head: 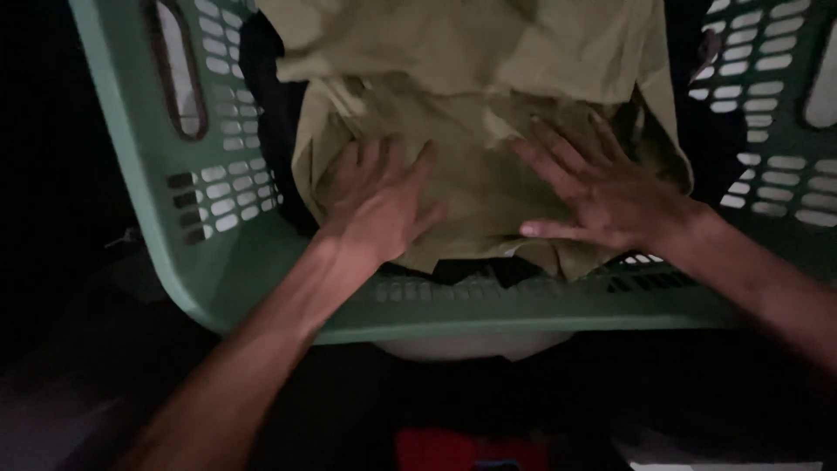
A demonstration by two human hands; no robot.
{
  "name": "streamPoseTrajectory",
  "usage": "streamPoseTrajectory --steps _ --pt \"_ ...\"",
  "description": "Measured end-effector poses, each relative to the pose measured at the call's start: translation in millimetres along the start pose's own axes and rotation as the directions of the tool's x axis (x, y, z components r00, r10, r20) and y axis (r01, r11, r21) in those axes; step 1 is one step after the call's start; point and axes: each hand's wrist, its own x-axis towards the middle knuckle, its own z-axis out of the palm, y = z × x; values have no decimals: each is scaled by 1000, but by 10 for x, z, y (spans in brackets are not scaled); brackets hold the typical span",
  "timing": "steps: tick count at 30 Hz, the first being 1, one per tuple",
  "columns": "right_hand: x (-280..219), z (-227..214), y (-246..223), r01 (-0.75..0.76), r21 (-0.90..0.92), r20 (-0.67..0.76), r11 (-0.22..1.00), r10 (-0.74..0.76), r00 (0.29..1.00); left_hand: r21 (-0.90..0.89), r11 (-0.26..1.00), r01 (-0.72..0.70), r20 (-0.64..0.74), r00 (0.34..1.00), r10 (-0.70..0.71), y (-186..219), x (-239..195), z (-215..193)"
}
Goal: Unloading clean clothes from a dryer into a laundry basket and smoothing them down.
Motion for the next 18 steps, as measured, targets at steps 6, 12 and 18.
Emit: streamPoseTrajectory --steps 6,12,18 --pt "109 -244 110 -30 -276 -376 961 -80 923 77 996 50 -116 992 -41 -183 368 -159" --pt "222 -584 312 -224 -179 -345 958 152 926 -66 955 290 -56 954 -294 -306 639 -737" --pt "346 -538 778 -377 -236 -524 895 210 825 -13 883 469 29 883 -468 -739 772 -761"
